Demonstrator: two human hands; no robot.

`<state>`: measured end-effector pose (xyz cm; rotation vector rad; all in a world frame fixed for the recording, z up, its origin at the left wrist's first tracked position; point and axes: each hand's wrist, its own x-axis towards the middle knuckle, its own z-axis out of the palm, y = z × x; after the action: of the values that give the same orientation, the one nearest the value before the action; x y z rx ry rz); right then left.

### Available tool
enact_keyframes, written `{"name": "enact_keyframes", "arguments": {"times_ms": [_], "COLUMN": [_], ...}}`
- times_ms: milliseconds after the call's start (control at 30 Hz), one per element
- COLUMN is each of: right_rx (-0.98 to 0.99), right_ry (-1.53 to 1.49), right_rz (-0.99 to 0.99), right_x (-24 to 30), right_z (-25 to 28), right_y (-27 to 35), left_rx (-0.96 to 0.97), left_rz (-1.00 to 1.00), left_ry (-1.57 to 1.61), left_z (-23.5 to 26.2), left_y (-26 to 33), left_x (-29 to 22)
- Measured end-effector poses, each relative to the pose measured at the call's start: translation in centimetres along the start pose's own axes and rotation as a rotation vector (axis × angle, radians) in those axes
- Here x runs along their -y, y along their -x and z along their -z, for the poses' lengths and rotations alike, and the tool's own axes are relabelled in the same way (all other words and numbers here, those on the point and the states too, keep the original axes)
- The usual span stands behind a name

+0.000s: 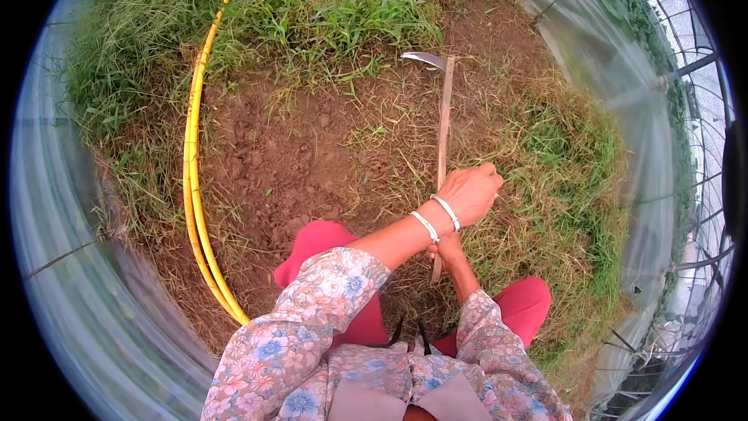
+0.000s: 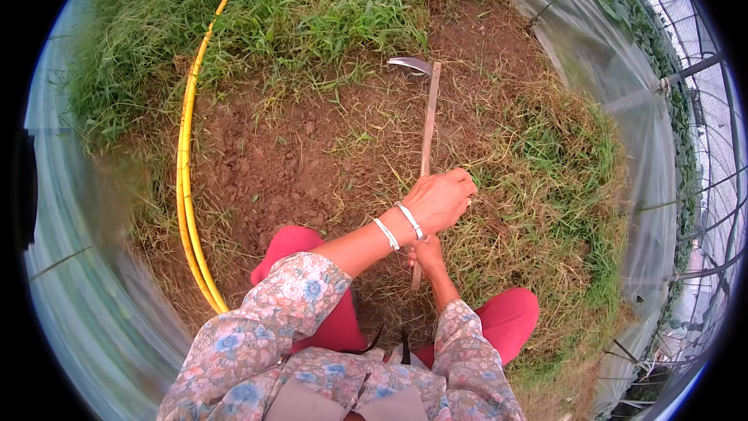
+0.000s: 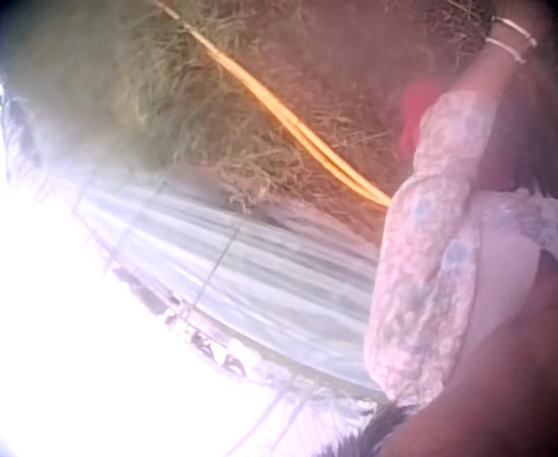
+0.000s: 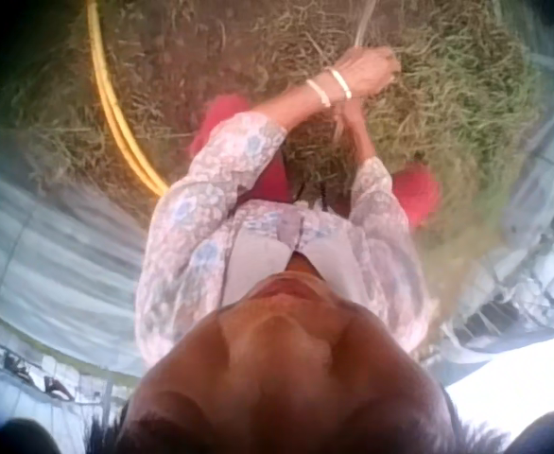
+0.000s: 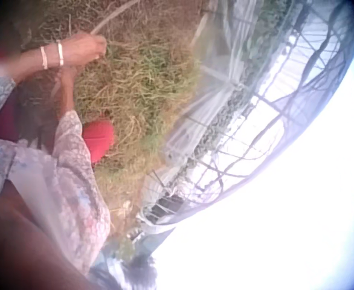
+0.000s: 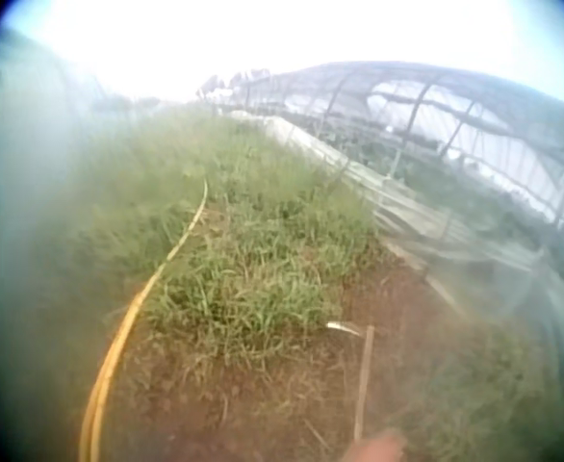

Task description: The person uses a sickle to cut and clear grass from the ground. They pull clumps of grass with one hand while using the sickle to slice through roots, clearing a patch of soil in an aisle next to a yellow hose.

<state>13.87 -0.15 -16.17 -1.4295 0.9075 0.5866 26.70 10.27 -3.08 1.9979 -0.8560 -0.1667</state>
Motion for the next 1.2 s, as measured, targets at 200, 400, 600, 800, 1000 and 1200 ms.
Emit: {"name": "enact_keyframes", "arguments": {"times_ms": [200,400,600,800,1000,1200], "right_rx": [-0.044,0.247,0.057,0.232,0.203,0.027], "right_ry": [-0.393,-0.195,-0.296,-0.509,-0.013,-0.685], "right_rz": [0.231,-0.017,0.127,0.098,-0.114,0.137], "right_x": [7.0,-4.6,4.5,3.2,-4.6,6.1], "right_z": [-3.9,-9.0,-3.8,-6.8,-5.5,-3.7], "right_y": [-6.1,-5.8,-5.7,-3.6,1.3,-4.4], "left_rx": [-0.034,-0.014,-0.058,-0.155,-0.18,-0.126], "left_rz": [0.007,0.036,0.186,0.087,0.121,0.059], "left_ry": [-0.008,0.013,-0.036,-0.01,-0.09,-0.134], "left_z": [1.0,2.4,5.6,4.8,5.8,4.0], "left_y": [0.0,1.0,1.8,1.6,1.3,1.8], "left_x": [1.7,2.7,3.1,0.8,1.4,-0.5]}}
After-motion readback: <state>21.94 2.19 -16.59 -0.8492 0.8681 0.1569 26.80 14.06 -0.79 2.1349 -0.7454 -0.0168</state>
